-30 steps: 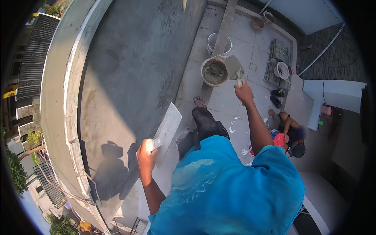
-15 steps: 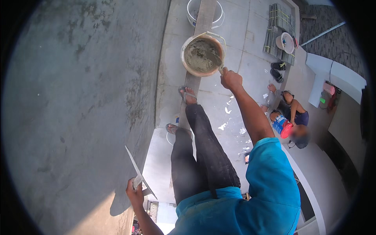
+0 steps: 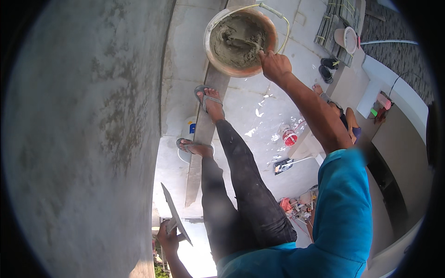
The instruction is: The person scoops wet cement from a bucket using a trowel and spreads it onto a rooftop surface. They use a larger flat tool to smooth and level the cement across the area.
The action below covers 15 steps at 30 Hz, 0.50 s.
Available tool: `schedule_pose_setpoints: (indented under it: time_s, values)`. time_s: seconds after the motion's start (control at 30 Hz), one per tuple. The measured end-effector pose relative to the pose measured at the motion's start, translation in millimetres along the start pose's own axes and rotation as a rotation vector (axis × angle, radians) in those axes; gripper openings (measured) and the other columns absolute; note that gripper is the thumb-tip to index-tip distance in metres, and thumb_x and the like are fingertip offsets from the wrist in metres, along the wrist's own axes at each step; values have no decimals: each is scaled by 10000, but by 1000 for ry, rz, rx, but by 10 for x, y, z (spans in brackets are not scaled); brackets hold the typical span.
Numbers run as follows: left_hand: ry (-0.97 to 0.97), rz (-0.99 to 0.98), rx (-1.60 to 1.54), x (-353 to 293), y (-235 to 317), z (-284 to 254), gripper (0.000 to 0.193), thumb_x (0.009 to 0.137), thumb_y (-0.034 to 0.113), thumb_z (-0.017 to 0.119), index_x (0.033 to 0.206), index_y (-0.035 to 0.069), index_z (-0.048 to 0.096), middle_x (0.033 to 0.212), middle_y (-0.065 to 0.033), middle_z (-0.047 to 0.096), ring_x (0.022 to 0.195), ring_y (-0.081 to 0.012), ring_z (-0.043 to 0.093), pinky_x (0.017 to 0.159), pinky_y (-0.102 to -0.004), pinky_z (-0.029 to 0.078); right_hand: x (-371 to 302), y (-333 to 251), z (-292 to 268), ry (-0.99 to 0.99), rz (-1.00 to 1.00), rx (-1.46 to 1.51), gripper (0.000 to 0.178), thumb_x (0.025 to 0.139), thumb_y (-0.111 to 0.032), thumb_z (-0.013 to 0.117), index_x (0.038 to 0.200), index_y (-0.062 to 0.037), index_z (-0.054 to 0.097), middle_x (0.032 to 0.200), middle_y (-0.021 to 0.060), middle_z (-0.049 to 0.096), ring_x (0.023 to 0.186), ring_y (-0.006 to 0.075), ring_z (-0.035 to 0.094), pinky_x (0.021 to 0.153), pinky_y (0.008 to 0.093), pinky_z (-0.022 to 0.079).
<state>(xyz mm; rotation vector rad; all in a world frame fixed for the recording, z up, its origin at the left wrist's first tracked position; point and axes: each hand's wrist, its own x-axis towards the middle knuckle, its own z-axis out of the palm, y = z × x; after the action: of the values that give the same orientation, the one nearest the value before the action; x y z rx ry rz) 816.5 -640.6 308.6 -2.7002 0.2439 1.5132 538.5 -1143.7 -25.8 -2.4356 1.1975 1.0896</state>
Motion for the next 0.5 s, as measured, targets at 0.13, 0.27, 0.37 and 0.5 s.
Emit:
schedule_pose_setpoints:
  time_s: [0.13,0.27,0.37,0.5]
  values:
    - [45,-7,1,15,28,-13,259,878,20,721,1130,37,663,978,-143,737,929,-243,710,834,-365,528,180,141,-224,107,120,59,275,984,-154,481,1239,-144,584,1013,126,682,832,306,747,651,421,594]
    - [18,-17,47,116,11,-101,277,868,31,727,1136,43,660,1015,-137,736,958,-244,704,851,-359,520,522,-164,460,173,29,40,232,986,-148,474,1180,-77,580,1016,168,695,844,308,751,663,441,597]
    - [40,-75,56,109,88,-79,284,862,29,726,1137,48,661,1020,-129,737,957,-248,701,863,-368,517,290,-251,334,102,68,205,251,980,-169,478,1184,-69,583,1005,185,707,917,366,734,758,458,599]
    - [22,-46,66,96,-133,-35,285,865,31,715,1144,48,662,1014,-122,728,953,-256,693,869,-376,515,-117,-60,-106,-96,108,325,348,968,-265,504,1287,-151,585,1038,192,722,943,376,723,810,498,581]
